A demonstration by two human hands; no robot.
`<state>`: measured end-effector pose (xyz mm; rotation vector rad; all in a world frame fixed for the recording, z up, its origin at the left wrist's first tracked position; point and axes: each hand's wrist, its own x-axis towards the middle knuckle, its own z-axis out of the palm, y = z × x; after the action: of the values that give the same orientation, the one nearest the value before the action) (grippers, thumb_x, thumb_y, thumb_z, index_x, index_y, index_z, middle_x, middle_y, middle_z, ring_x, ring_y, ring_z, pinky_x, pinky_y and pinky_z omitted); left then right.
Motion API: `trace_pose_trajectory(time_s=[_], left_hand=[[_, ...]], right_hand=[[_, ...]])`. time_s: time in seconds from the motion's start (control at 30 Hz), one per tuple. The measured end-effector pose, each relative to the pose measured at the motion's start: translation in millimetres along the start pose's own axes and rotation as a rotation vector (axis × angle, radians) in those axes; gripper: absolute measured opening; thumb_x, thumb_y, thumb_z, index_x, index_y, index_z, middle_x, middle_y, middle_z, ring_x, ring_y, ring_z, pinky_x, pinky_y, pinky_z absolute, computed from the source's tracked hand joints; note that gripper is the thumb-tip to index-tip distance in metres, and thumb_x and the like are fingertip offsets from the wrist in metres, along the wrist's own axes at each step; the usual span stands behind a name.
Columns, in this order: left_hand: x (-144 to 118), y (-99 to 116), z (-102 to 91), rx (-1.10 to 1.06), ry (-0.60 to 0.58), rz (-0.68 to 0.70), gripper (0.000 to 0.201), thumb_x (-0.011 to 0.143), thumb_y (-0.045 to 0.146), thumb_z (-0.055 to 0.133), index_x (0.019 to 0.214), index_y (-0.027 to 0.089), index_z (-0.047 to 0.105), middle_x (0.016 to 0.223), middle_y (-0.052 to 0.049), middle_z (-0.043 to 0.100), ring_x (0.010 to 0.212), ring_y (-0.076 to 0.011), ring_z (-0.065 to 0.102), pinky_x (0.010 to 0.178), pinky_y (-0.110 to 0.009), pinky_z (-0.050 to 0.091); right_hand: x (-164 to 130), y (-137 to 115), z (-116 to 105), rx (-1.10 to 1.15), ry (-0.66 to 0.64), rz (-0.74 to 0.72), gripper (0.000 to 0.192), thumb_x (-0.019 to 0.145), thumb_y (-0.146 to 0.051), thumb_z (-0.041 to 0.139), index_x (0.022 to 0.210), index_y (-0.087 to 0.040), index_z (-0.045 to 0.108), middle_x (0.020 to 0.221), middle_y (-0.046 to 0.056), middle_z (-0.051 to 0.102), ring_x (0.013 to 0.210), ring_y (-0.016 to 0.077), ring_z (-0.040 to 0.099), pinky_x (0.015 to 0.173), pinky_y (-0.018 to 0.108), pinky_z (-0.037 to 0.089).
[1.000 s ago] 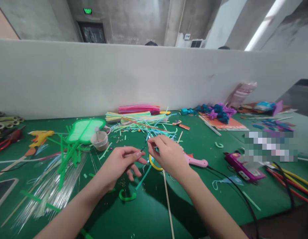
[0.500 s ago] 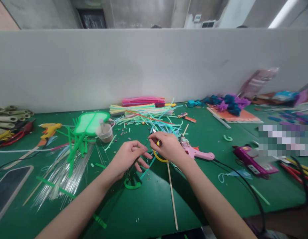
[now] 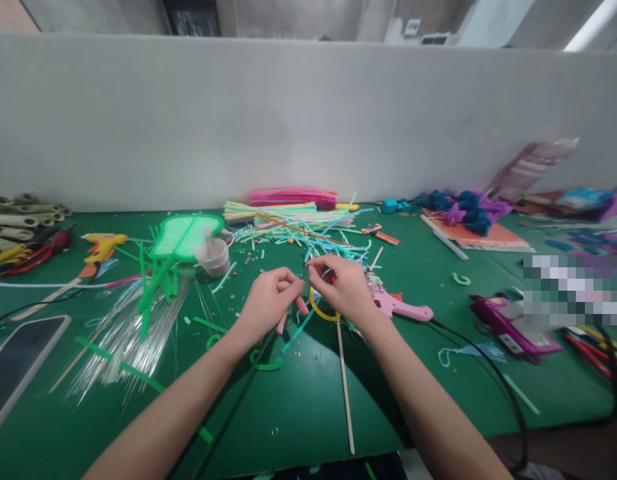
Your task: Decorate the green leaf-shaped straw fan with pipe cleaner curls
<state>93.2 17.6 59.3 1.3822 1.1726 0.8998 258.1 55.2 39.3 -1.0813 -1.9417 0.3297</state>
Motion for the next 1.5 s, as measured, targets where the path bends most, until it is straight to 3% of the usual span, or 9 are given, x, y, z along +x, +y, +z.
trace_pose_trajectory(time_s=[0.4, 0.57, 0.73, 0.87, 0.97, 1.1, 1.3, 1.4, 1.5], left_hand=[[-13.5, -5.6, -12.1, -0.062, -0.034, -0.016, 0.026, 0.088, 0.042, 0.06, 0.085, 0.016, 0.058, 0.06, 0.0, 0.072, 0.021, -0.0013, 0.036, 0.023, -0.011, 0.019], [-16.3, -4.3, -13.4, -0.265, -0.131, -0.1, 0.024, 0.087, 0.038, 0.062, 0.083, 0.015, 0.06, 0.059, 0.0, 0.071, 0.021, 0.0015, 0.034, 0.025, -0.009, 0.013], [-18.5, -2.5, -13.2, -0.373, -0.18, -0.192, 0.023, 0.087, 0.035, 0.063, 0.087, 0.012, 0.067, 0.061, -0.002, 0.071, 0.022, 0.0029, 0.032, 0.024, -0.009, 0.015], [-17.7, 1.5, -23.4, -0.639, -0.058, -0.18, 0.024, 0.091, 0.032, 0.058, 0.096, 0.012, 0.071, 0.086, -0.008, 0.077, 0.028, 0.0044, 0.038, 0.027, -0.006, 0.026], [-20.3, 10.3, -31.7, -0.872, 0.054, -0.044, 0.021, 0.085, 0.014, 0.057, 0.099, 0.016, 0.072, 0.109, -0.006, 0.075, 0.055, 0.0003, 0.063, 0.047, -0.004, 0.047], [-24.1, 18.1, -32.5, -0.672, 0.187, 0.24, 0.029, 0.088, 0.023, 0.058, 0.116, 0.021, 0.067, 0.128, -0.006, 0.067, 0.097, -0.0189, 0.071, 0.062, -0.019, 0.059], [-15.7, 2.0, -35.2, -0.345, 0.477, 0.273, 0.031, 0.089, 0.043, 0.06, 0.096, 0.014, 0.069, 0.088, -0.008, 0.076, 0.064, -0.0114, 0.066, 0.045, -0.016, 0.045], [-12.1, -5.2, -39.2, -0.32, 0.462, 0.235, 0.029, 0.086, 0.043, 0.063, 0.088, 0.014, 0.068, 0.077, -0.005, 0.075, 0.063, -0.0126, 0.066, 0.048, -0.018, 0.046], [-11.3, -8.2, -39.7, -0.316, 0.398, 0.205, 0.03, 0.085, 0.044, 0.063, 0.089, 0.014, 0.066, 0.077, -0.004, 0.074, 0.056, -0.0119, 0.066, 0.046, -0.018, 0.046]], right_hand=[[-4.3, -10.2, -0.4, 0.268, -0.014, 0.132, 0.021, 0.092, -0.031, 0.05, 0.085, -0.017, 0.064, 0.07, 0.002, 0.066, 0.063, 0.0135, 0.062, 0.058, 0.023, 0.049], [-4.3, -11.9, -4.1, 0.671, -0.262, 0.295, 0.027, 0.085, -0.042, 0.063, 0.099, -0.019, 0.064, 0.085, 0.002, 0.067, 0.07, 0.0133, 0.063, 0.057, 0.023, 0.05], [-3.3, -14.2, -14.4, 0.708, -0.373, 0.372, 0.032, 0.078, -0.048, 0.07, 0.077, -0.017, 0.064, 0.065, -0.002, 0.06, 0.055, 0.01, 0.052, 0.054, 0.023, 0.043], [-6.2, -27.8, -32.1, 0.602, -0.137, 0.419, 0.032, 0.082, -0.049, 0.065, 0.076, -0.018, 0.06, 0.062, -0.003, 0.057, 0.055, 0.0107, 0.05, 0.054, 0.023, 0.041], [-15.2, -43.4, -38.3, 0.553, 0.157, 0.456, 0.033, 0.085, -0.05, 0.063, 0.076, -0.019, 0.057, 0.061, -0.004, 0.055, 0.056, 0.0112, 0.05, 0.055, 0.024, 0.041], [-35.5, -59.2, -21.1, 0.491, 0.341, 0.523, 0.036, 0.087, -0.053, 0.059, 0.072, -0.02, 0.054, 0.059, -0.003, 0.053, 0.055, 0.0127, 0.048, 0.053, 0.025, 0.04], [-64.3, -68.0, 9.2, 0.625, 0.024, 0.631, 0.037, 0.082, -0.056, 0.064, 0.076, -0.019, 0.062, 0.066, 0.0, 0.057, 0.06, 0.0142, 0.053, 0.056, 0.027, 0.044], [-72.1, -71.3, 10.3, 0.844, -0.227, 0.699, 0.038, 0.079, -0.055, 0.068, 0.082, -0.017, 0.067, 0.071, 0.003, 0.066, 0.065, 0.0152, 0.06, 0.059, 0.027, 0.049], [-76.7, -74.0, 8.5, 0.979, -0.306, 0.764, 0.039, 0.08, -0.054, 0.068, 0.086, -0.016, 0.07, 0.074, 0.004, 0.071, 0.064, 0.0127, 0.063, 0.06, 0.024, 0.05]])
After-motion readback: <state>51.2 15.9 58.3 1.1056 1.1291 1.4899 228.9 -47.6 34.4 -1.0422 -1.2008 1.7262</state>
